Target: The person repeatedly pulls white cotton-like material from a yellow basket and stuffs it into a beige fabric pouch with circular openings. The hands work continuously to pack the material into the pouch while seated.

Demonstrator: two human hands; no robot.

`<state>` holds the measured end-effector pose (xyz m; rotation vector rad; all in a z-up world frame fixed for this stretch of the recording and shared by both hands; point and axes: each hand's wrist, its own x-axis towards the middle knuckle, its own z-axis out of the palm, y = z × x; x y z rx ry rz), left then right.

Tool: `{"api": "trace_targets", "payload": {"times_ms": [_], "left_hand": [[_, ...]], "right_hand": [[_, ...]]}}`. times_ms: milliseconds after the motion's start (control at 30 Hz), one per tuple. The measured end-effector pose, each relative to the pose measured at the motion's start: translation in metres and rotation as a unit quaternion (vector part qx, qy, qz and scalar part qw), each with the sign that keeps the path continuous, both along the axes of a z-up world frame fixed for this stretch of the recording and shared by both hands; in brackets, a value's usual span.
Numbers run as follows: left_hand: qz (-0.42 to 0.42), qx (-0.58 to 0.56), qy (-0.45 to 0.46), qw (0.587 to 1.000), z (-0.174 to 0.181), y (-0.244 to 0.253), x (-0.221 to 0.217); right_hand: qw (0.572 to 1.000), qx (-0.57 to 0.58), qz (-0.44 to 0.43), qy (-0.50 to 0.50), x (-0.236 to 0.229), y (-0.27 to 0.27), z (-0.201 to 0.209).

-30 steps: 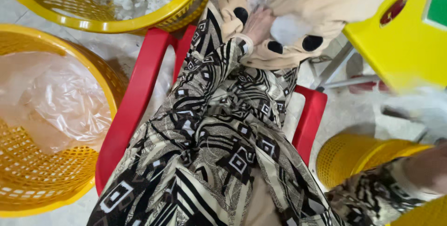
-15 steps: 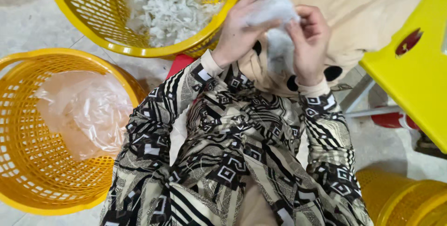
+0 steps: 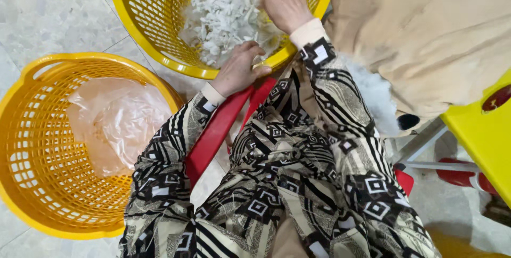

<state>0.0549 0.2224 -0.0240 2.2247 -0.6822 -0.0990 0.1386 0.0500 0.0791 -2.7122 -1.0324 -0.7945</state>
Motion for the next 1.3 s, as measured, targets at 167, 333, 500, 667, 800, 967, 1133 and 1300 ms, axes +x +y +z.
{"api": "trace_targets", "payload": {"times_ms": [167,333,500,667,800,967,1133,1300], "left_hand": [[0.011,-0.077,-0.116,0.990,0.043,-0.004,0.011],[-0.031,-0.180,-0.106,0.977,0.054,-0.022,-0.016],[-0.064,-0.242,-0.083,0.964,0.048,-0.087,-0.014],[0.022,-0.385,0.025,0.922,0.011,-0.164,-0.017],[0.092,-0.345,0.011,0.934,-0.025,-0.192,-0.031],[-0.020,-0.258,-0.032,0.965,-0.063,-0.211,-0.041],[-0.018,-0.093,-0.058,0.994,-0.074,-0.250,-0.036],[-0.031,-0.090,-0.062,0.994,-0.093,-0.249,-0.033]], "right_hand": [[0.963,0.148,0.009,0.226,-0.024,-0.077,-0.008],[0.940,0.229,-0.122,0.220,-0.113,-0.197,0.018],[0.926,0.194,-0.141,0.293,-0.158,-0.199,-0.013],[0.980,0.038,-0.184,0.059,-0.140,-0.181,-0.094],[0.937,0.180,-0.237,0.181,-0.135,-0.203,-0.113],[0.825,0.429,-0.246,0.272,-0.162,-0.228,-0.127],[0.773,0.545,-0.174,0.275,-0.167,-0.218,-0.117],[0.863,0.441,-0.192,0.152,-0.196,-0.186,-0.094]]}}
